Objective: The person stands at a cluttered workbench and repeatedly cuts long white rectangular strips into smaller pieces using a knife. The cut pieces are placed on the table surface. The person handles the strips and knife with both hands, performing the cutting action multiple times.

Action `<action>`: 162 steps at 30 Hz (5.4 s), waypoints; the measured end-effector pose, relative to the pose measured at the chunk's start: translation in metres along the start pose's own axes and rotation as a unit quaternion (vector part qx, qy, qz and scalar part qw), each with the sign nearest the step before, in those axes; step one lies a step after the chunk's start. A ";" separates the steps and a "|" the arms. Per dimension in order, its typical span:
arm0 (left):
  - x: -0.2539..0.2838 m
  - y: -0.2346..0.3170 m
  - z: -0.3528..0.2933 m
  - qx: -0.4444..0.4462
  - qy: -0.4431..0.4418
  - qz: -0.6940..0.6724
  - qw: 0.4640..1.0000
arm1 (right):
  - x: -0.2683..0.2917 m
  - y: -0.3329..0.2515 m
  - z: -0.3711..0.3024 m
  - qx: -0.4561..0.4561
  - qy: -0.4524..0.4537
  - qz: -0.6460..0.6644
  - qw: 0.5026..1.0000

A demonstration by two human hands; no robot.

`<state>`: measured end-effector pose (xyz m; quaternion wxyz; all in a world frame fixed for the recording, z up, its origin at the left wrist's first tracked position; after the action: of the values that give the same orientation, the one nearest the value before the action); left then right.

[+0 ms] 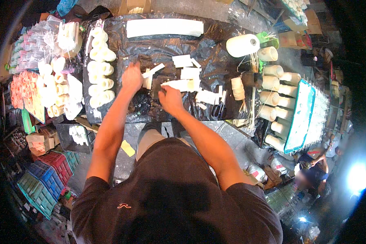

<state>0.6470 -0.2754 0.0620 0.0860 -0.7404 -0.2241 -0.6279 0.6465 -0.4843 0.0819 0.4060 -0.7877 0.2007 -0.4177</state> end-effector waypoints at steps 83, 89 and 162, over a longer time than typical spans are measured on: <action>-0.085 0.049 -0.185 -0.302 0.081 -0.041 0.949 | -0.011 -0.004 -0.078 -0.027 0.009 -0.250 0.968; -0.091 0.048 -0.178 -0.289 0.023 -0.070 0.954 | -0.027 0.015 -0.065 -0.055 -0.010 -0.264 0.963; -0.071 -0.153 -0.226 0.012 0.034 -0.377 0.926 | -0.168 -0.079 -0.067 0.001 -0.133 -0.270 0.954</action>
<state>0.3699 -0.2482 0.0141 -0.1400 -0.5788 -0.4912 -0.6357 0.4936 -0.3594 0.0837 0.3015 -0.8608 -0.0756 -0.4030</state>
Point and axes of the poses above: each hand's wrist, its own z-axis towards the middle knuckle, its own x-axis out of the back of the hand, y = z × x, the point moved 7 cm from there along z, towards the middle knuckle, and after that the axes turned 8 degrees about z, right-handed, at the moved point
